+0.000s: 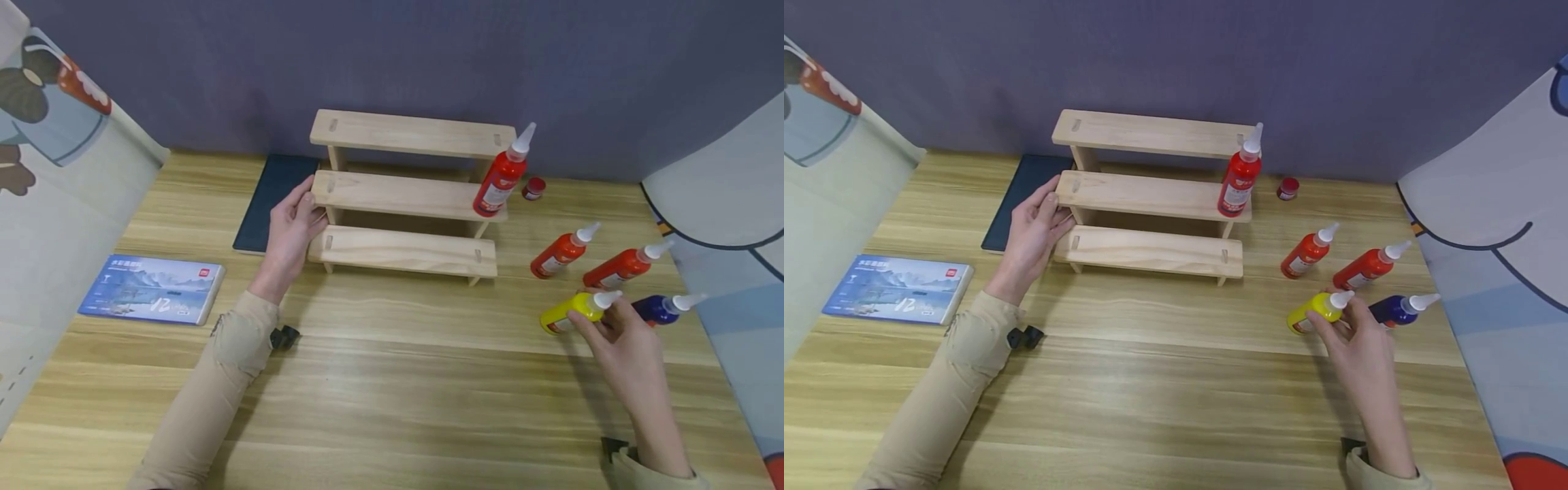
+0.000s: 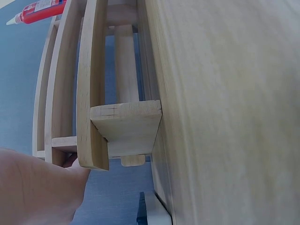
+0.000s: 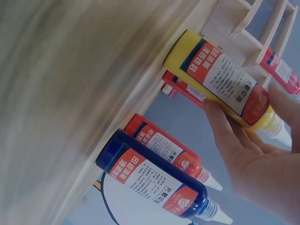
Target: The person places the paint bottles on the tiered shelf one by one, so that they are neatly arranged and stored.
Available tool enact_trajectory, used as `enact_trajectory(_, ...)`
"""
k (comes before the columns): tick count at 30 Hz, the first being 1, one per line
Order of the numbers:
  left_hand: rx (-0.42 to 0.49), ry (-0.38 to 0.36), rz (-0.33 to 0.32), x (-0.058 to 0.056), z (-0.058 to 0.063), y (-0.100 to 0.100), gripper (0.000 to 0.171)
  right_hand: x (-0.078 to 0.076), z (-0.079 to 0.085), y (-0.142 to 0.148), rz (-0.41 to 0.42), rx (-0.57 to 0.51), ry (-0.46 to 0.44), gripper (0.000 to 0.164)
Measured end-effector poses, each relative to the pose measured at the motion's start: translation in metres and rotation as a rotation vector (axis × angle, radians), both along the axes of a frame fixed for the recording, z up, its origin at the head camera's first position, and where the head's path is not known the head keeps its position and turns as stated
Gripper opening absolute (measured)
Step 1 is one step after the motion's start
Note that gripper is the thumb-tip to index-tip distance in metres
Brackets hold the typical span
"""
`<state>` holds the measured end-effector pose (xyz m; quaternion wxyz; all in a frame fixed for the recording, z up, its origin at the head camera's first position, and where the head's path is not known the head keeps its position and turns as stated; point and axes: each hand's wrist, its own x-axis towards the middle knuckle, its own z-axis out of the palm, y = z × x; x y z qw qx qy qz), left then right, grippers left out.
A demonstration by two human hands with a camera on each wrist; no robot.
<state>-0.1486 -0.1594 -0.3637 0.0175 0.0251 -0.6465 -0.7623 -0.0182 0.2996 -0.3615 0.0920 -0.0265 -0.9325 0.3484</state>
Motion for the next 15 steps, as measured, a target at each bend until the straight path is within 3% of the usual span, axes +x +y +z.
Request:
enact_trajectory(10, -0.007, 0.0, 0.003, 0.0005, -0.0004, 0.0002, 0.054, -0.0005, 0.0028, -0.0036, -0.002, -0.005, -0.001, 0.042)
enact_trajectory(15, -0.007, 0.0, 0.002, 0.0005, -0.0001, 0.0004, 0.054, -0.0018, 0.0074, -0.0057, 0.015, -0.003, 0.045, 0.038)
